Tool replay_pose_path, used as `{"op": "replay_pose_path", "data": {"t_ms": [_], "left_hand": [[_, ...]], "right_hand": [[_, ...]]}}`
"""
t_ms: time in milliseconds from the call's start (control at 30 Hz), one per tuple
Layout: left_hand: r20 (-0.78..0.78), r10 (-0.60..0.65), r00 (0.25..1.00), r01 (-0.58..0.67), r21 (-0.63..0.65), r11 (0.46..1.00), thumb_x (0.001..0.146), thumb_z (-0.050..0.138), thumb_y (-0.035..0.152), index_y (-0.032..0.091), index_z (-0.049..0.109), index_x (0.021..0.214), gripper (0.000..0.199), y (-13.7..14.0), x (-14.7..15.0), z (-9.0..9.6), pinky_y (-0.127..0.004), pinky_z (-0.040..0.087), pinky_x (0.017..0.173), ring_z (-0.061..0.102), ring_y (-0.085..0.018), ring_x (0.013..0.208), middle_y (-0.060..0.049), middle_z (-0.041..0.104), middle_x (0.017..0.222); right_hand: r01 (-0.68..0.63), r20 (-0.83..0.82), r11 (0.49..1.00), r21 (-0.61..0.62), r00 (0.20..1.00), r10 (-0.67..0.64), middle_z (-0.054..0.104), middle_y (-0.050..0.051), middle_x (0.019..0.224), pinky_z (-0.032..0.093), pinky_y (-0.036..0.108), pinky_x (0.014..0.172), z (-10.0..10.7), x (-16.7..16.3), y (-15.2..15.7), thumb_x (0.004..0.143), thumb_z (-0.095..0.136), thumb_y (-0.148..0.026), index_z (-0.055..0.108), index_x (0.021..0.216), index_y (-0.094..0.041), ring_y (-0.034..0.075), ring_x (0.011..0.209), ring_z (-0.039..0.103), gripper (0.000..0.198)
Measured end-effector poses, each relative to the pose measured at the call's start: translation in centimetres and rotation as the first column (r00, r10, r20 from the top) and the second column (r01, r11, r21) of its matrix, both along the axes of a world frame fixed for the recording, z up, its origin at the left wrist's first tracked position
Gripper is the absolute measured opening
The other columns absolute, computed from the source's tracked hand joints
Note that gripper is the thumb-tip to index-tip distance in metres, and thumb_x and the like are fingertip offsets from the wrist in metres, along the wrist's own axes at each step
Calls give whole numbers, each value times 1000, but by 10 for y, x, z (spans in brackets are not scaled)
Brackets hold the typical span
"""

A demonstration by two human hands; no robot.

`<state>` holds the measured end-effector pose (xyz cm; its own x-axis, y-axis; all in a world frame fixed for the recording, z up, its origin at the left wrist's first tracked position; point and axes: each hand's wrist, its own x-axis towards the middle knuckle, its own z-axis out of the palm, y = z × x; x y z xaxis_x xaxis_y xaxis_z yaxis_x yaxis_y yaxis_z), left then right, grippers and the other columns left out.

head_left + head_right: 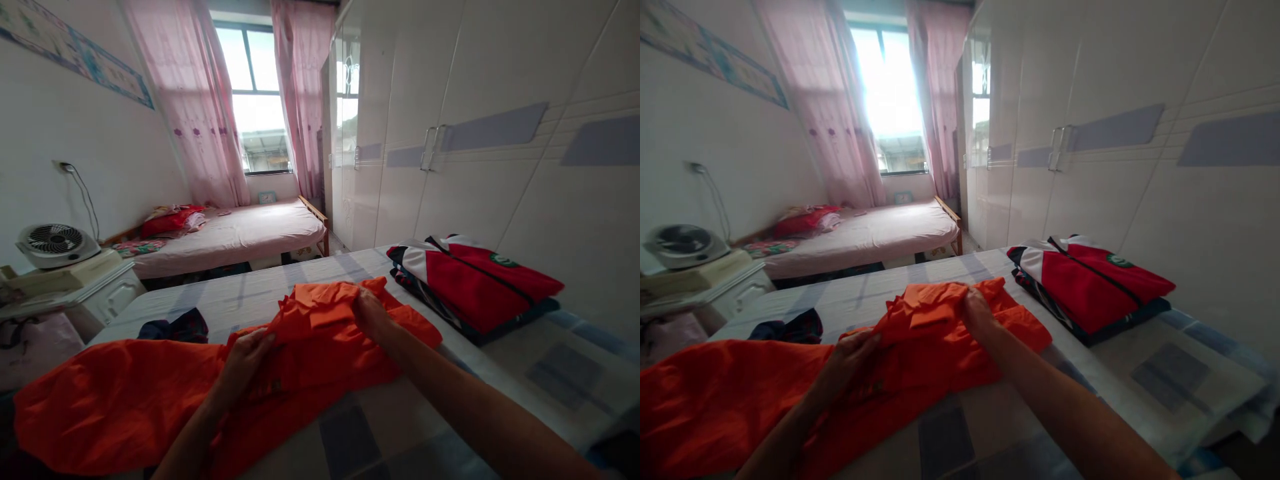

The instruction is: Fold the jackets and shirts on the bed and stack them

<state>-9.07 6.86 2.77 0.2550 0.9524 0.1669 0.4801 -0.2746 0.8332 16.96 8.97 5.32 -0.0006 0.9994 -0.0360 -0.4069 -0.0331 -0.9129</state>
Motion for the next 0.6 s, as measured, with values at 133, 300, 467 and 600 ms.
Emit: {"op": "replay_pose_path", "data": {"t_ms": [133,300,467,600], "left_hand": [[-31,-19,999,17,-71,997,80,44,49,18,64,73,38,12,5,6,-25,46,65,59,-18,72,0,66,73],[-66,-44,997,39,-85,996,80,44,50,15,66,83,42,24,12,7,-25,46,65,59,-19,72,-2,67,76],[-117,-33,993,26,-57,998,79,46,50,15,67,78,41,26,13,7,-26,45,65,58,-19,71,-2,67,74],[-111,-43,993,37,-52,998,82,42,49,14,68,90,45,25,12,12,-27,47,71,62,-22,81,-4,70,82]], "right_hand": [[-49,29,991,-126,998,53,61,0,72,53,31,63,-18,21,-5,68,56,-19,54,91,-20,15,65,62,23],[-83,599,986,141,801,-18,60,6,110,47,40,89,-28,27,-10,63,58,-11,46,125,-23,21,101,58,64],[-241,883,879,411,346,-317,58,7,121,27,44,104,-23,16,-5,73,51,-11,65,101,-22,26,121,43,33],[-43,762,953,301,612,-213,66,4,83,44,33,79,-16,26,10,84,43,-30,62,87,-21,20,84,59,21]]}}
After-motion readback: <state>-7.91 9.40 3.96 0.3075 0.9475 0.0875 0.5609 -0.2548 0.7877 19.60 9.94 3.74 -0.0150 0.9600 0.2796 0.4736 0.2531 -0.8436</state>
